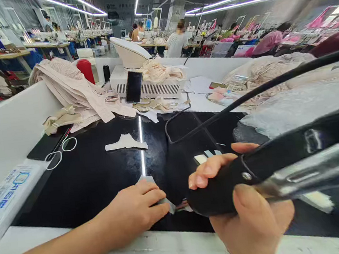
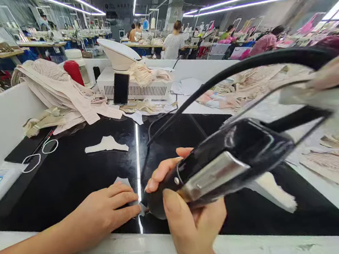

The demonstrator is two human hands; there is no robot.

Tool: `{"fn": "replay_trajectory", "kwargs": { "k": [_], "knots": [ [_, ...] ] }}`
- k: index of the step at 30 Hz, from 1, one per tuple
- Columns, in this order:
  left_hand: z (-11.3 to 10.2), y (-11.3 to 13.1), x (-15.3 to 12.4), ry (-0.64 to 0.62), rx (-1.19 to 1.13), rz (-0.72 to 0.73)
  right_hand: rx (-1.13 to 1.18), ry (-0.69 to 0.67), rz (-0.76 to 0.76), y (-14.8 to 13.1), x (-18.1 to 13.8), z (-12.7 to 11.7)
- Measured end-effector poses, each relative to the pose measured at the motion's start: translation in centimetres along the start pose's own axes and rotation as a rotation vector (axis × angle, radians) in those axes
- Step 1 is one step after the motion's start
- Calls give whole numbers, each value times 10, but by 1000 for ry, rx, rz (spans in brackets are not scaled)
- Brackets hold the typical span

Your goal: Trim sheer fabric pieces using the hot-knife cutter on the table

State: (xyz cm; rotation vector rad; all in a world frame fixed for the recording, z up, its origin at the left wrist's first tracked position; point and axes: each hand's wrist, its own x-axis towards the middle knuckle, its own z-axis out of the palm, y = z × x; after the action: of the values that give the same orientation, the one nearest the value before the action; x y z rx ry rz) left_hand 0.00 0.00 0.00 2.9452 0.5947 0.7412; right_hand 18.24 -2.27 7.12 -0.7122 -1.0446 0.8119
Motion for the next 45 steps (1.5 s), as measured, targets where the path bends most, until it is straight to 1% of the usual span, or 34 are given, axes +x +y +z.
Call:
{"fn": "replay_trajectory", "kwargs": {
  "k": [5,9,12,14,17,20,22,25,30,35,39,45],
  "knots": [
    [-2,0,2,31,15,7,-16,-36,-24,0,-6,0],
    [0,2,3,18,14,7,-36,-14,-16,2,-6,1],
    [-7,-1,3,2,-31,-23,-48,-35,-25,4,-4,0],
    [-18,-6,-1,-33,-77,-72,-63,-42,-24,4,-1,-1],
    [-37,-17,-17,-86,-111,-185,-81,-10,-13,1,4,-4],
    [-50,-24,-38,-80,-115,-336,-78,43,29,-4,9,-2],
    [-53,-26,-48,-72,-127,-416,-63,90,65,-6,12,2],
    [-51,-26,-54,-42,-160,-469,-22,107,74,-5,15,14],
    [-42,-27,-49,29,-203,-484,38,-5,44,10,18,41],
    [-38,-28,-50,65,-244,-524,46,-68,6,29,16,63],
    [-36,-25,-50,81,-267,-565,70,-75,-14,38,16,73],
    [-34,-22,-47,83,-277,-656,89,-79,-27,47,18,80]
  ]
}}
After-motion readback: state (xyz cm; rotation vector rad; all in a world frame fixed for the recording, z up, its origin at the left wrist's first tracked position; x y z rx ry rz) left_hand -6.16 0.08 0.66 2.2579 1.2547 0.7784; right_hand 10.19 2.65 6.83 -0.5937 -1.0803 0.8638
